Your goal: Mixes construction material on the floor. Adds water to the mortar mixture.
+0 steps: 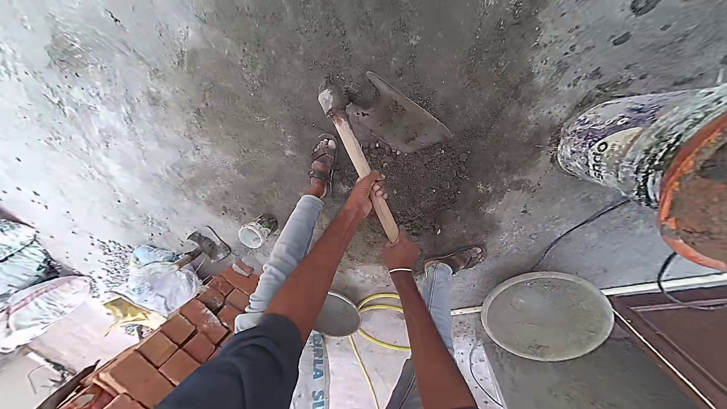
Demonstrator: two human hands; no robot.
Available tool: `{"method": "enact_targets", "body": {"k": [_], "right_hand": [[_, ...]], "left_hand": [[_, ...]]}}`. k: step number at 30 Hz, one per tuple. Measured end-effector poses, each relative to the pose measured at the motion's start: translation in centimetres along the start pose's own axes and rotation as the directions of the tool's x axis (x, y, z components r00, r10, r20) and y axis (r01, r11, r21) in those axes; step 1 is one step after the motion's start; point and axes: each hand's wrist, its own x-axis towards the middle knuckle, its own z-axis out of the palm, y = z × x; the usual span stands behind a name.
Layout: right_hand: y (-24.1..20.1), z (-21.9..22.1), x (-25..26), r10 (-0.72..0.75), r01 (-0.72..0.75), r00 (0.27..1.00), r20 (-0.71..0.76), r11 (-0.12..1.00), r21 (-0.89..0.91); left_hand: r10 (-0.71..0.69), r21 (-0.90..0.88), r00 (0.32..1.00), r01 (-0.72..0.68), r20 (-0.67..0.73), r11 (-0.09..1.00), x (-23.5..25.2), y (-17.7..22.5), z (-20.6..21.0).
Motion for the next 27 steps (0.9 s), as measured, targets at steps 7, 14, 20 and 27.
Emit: {"method": "enact_targets", "body": {"k": [7,14,20,27], "right_hand": [[-15.3,-9.9,1.0,-0.123,0.111,0.992,0.039,0.970,0.216],[-32.6,-12.2,9.8,-0.169,0.062,0.965,0.200,0.890,0.452],[-24.3,-12.6,8.2,-0.233,0.187,0.949,0.211,0.958,0.219],[2.7,-12.0,2.7,-0.053,0.068,0.975,0.214,0.996,-0.063]], "left_hand": [[0.236,0.090,0.968,-0.228,-0.091,0.970,-0.3,12.7,4.1],[0.446,0.821,0.894,-0.228,-0.035,0.523,-4.0,27.1,-0.9],[0.445,0.763,0.889,-0.216,-0.103,0.609,-12.3,27.0,-12.6],[0.108,0.524,0.772,0.315,-0.626,0.791,-28.0,3.8,-26.2]]}}
